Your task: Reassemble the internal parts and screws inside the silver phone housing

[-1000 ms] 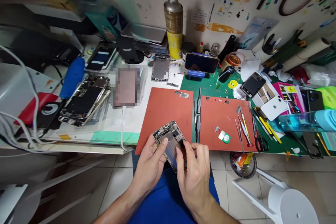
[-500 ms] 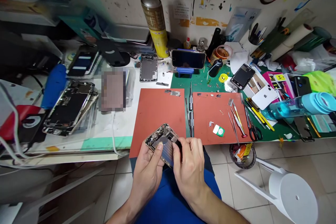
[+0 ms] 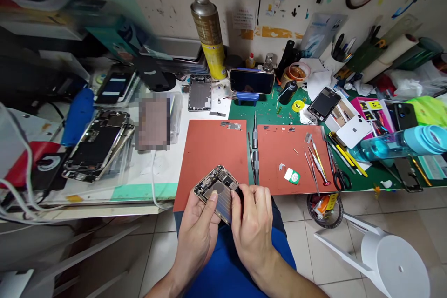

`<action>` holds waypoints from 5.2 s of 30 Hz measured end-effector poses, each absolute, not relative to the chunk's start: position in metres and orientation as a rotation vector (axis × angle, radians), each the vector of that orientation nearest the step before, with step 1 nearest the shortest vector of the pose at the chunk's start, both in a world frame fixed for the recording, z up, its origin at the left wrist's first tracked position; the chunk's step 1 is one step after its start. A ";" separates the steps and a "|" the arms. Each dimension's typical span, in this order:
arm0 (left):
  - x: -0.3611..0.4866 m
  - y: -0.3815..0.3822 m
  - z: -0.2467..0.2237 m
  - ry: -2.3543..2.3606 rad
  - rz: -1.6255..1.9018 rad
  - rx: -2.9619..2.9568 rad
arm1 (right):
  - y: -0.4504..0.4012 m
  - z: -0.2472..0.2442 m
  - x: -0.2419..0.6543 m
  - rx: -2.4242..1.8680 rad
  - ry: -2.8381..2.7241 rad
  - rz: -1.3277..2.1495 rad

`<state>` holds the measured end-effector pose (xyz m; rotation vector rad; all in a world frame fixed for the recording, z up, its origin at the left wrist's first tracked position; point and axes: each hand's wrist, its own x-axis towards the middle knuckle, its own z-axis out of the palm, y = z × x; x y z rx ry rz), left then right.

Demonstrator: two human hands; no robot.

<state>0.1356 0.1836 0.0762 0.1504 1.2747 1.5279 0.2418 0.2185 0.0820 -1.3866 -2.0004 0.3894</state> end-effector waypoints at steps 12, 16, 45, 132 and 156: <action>0.138 0.187 0.082 1.252 1.544 0.092 | 0.218 0.083 0.244 -1.379 -1.991 0.404; 0.139 0.188 0.083 1.256 1.551 0.089 | 0.218 0.082 0.245 -1.371 -1.993 0.412; 0.145 0.192 0.081 1.206 1.564 0.098 | 0.223 0.076 0.248 -1.346 -2.033 0.308; 0.148 0.209 0.071 1.314 1.628 0.051 | 0.225 0.068 0.250 -1.356 -2.013 0.284; 0.149 0.205 0.071 1.301 1.646 0.017 | 0.237 0.078 0.253 -1.482 -1.790 0.682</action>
